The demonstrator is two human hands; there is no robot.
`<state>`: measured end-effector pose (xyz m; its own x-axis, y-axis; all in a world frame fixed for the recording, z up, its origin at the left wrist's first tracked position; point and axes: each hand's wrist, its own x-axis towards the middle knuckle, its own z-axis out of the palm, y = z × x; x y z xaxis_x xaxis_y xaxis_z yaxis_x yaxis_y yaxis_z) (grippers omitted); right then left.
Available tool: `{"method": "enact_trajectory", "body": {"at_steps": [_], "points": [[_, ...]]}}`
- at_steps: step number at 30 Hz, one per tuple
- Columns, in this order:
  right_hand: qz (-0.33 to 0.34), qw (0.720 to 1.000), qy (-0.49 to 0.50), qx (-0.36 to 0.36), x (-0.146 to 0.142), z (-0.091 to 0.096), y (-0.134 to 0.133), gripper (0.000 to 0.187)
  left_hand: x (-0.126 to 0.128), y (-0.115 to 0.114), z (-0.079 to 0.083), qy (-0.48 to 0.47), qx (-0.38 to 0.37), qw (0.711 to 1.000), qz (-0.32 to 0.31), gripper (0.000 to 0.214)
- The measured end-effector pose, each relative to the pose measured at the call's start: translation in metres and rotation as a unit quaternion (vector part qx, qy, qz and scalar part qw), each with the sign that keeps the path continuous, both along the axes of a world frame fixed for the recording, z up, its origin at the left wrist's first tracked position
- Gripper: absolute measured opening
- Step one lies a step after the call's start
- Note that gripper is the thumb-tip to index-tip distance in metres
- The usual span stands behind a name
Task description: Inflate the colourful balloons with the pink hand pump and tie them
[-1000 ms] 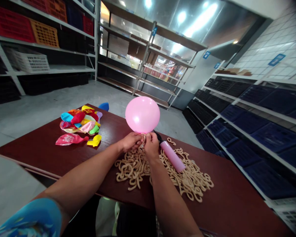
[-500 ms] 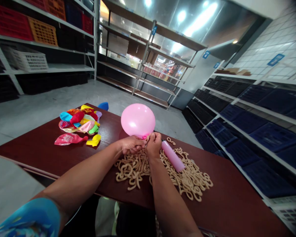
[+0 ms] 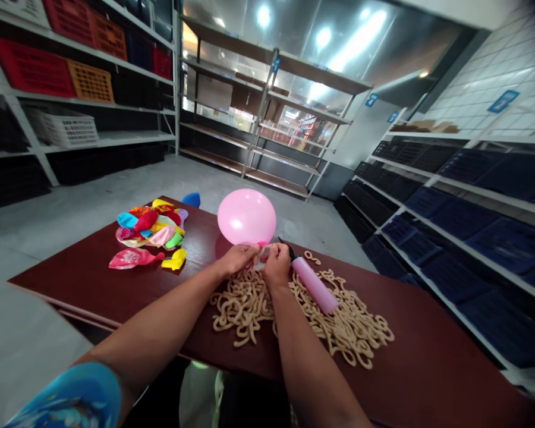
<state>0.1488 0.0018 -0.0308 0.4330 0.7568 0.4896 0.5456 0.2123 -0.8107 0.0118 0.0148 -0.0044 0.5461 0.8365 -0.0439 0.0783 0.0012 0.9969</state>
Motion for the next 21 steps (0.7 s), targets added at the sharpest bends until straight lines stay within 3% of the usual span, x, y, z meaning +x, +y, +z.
{"method": "enact_trajectory", "body": {"at_steps": [4, 7, 12, 15, 21], "points": [[-0.017, 0.993, -0.115, 0.037, -0.004, 0.002, -0.004, 0.017, 0.001, 0.014, -0.008, 0.102, 0.095, 0.978, 0.157, 0.049], [0.000, 0.985, -0.159, 0.060, -0.007, 0.003, -0.006, 0.013, 0.003, 0.027, -0.010, 0.146, 0.134, 0.953, 0.228, 0.041], [-0.002, 0.981, -0.179, 0.074, -0.005, 0.002, -0.005, 0.013, 0.021, 0.041, -0.002, 0.090, 0.030, 0.951, 0.295, 0.025], [0.000, 0.980, -0.180, 0.082, -0.004, 0.001, -0.005, 0.016, 0.039, 0.051, 0.004, 0.070, -0.012, 0.941, 0.331, 0.025], [0.012, 0.976, -0.193, 0.099, -0.003, 0.001, -0.006, 0.021, 0.054, 0.065, 0.014, 0.100, 0.006, 0.951, 0.294, 0.037]]}}
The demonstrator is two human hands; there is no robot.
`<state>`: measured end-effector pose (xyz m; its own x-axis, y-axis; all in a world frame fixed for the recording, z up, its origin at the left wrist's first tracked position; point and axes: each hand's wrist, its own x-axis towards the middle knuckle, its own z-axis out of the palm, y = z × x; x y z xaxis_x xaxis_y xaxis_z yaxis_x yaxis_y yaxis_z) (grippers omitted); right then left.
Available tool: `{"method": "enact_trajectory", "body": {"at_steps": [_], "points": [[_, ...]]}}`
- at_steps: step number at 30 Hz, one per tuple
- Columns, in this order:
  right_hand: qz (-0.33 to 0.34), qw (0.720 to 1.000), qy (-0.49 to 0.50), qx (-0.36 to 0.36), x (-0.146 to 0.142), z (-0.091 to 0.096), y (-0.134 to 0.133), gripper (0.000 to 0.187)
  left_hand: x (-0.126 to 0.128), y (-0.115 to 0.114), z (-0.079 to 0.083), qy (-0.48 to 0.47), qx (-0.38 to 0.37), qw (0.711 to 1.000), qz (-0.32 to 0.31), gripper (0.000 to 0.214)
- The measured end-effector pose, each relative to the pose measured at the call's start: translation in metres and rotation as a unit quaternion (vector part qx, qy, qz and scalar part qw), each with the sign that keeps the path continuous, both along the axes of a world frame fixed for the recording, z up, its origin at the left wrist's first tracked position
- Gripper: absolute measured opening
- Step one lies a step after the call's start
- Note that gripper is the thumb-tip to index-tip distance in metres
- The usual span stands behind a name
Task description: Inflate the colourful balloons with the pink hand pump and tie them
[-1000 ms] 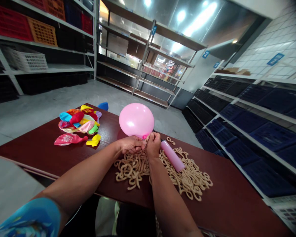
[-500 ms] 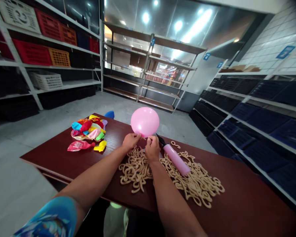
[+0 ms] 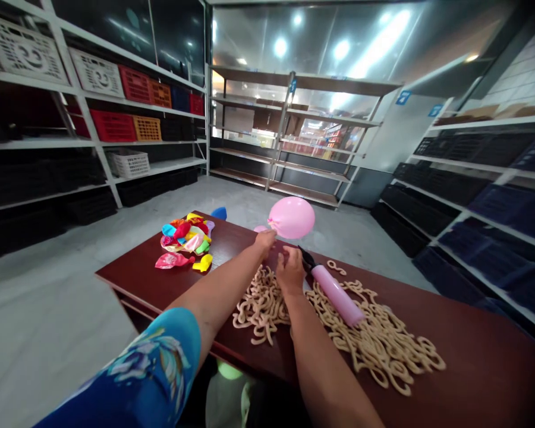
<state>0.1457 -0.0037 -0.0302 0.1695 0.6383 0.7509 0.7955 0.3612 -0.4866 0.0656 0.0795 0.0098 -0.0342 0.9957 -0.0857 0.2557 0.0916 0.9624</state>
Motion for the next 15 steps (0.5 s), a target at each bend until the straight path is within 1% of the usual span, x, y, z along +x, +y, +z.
{"method": "enact_trajectory", "body": {"at_steps": [3, 5, 6, 7, 8, 9, 10, 11, 12, 13, 14, 15], "points": [[-0.002, 1.000, 0.000, 0.005, 0.000, 0.001, -0.001, 0.021, -0.016, -0.007, 0.002, 0.051, 0.022, 0.998, -0.027, 0.038], [-0.002, 1.000, 0.002, 0.006, 0.000, 0.002, -0.001, 0.021, -0.039, -0.016, 0.004, 0.137, 0.061, 0.987, -0.050, 0.041], [-0.002, 1.000, 0.003, 0.003, -0.001, 0.002, -0.002, 0.021, -0.054, -0.022, 0.006, 0.209, 0.089, 0.972, -0.066, 0.039], [-0.002, 1.000, 0.005, -0.001, -0.001, 0.003, -0.002, 0.021, -0.071, -0.028, 0.009, 0.300, 0.115, 0.943, -0.091, 0.037], [-0.002, 1.000, 0.006, -0.006, -0.001, 0.003, -0.002, 0.020, -0.089, -0.034, 0.012, 0.372, 0.137, 0.913, -0.098, 0.035], [-0.002, 1.000, 0.006, -0.011, -0.001, 0.003, -0.002, 0.020, -0.107, -0.041, 0.015, 0.425, 0.151, 0.886, -0.109, 0.035], [0.000, 1.000, 0.005, -0.014, -0.001, 0.004, -0.002, 0.019, -0.126, -0.047, 0.018, 0.465, 0.149, 0.865, -0.114, 0.033], [0.002, 1.000, 0.005, -0.017, -0.001, 0.004, -0.002, 0.019, -0.144, -0.054, 0.020, 0.491, 0.137, 0.853, -0.112, 0.030], [0.004, 1.000, 0.005, -0.019, -0.001, 0.004, -0.002, 0.019, -0.161, -0.061, 0.021, 0.502, 0.120, 0.850, -0.109, 0.028], [0.007, 1.000, 0.005, -0.020, -0.001, 0.004, -0.002, 0.019, -0.176, -0.067, 0.020, 0.504, 0.103, 0.852, -0.098, 0.026], [0.009, 1.000, 0.004, -0.021, -0.001, 0.004, -0.002, 0.019, -0.189, -0.073, 0.017, 0.501, 0.094, 0.856, -0.087, 0.024], [0.011, 1.000, 0.003, -0.021, -0.001, 0.004, -0.002, 0.018, -0.199, -0.078, 0.013, 0.485, 0.094, 0.866, -0.076, 0.021]]}}
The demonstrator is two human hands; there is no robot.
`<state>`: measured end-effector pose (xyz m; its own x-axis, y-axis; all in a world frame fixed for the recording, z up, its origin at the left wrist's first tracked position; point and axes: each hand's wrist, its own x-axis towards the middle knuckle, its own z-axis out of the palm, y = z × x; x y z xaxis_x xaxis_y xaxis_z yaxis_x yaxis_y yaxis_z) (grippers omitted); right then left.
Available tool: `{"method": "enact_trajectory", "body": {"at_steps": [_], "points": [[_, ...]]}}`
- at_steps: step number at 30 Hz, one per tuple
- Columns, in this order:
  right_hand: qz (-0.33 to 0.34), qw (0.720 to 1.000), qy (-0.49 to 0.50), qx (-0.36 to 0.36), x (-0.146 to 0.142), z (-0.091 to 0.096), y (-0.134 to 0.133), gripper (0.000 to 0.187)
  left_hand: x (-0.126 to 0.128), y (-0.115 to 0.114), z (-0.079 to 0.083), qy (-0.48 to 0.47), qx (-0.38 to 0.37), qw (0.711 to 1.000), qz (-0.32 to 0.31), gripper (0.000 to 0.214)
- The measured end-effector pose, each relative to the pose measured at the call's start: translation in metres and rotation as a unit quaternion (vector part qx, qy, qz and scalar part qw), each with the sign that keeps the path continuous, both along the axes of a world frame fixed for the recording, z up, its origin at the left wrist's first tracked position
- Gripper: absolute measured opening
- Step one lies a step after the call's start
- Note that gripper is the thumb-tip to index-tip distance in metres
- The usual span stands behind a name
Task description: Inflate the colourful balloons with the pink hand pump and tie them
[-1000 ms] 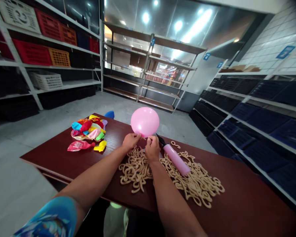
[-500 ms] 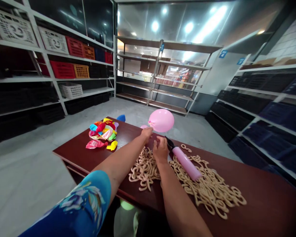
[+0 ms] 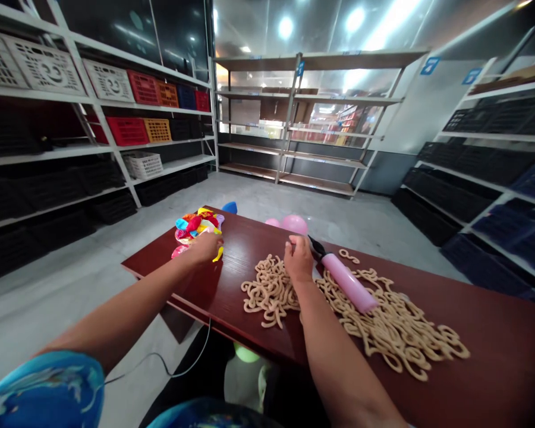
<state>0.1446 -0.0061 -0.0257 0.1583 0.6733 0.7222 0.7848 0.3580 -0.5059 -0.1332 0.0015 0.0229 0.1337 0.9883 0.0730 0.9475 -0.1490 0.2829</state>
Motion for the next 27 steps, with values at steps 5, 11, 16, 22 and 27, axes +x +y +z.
{"method": "enact_trajectory", "body": {"at_steps": [5, 11, 16, 22, 27], "points": [[0.013, 1.000, -0.006, -0.003, 0.000, 0.000, -0.001, 0.018, -0.018, -0.014, -0.024, -0.213, 0.025, 0.976, 0.033, 0.012], [0.033, 0.999, 0.001, -0.007, -0.003, 0.002, -0.003, 0.018, -0.004, -0.011, -0.015, -0.225, 0.026, 0.974, 0.019, 0.008], [0.109, 0.990, 0.074, -0.038, -0.010, 0.007, -0.006, 0.023, 0.036, -0.002, 0.007, -0.519, -0.164, 0.839, -0.005, 0.011], [0.225, 0.841, 0.393, -0.295, -0.010, 0.010, -0.006, 0.052, 0.103, 0.010, 0.004, -0.704, -0.317, 0.633, -0.053, 0.023], [0.201, 0.827, 0.449, -0.271, -0.001, 0.010, -0.001, 0.037, 0.136, 0.024, -0.012, -0.668, -0.283, 0.684, -0.080, 0.015]]}}
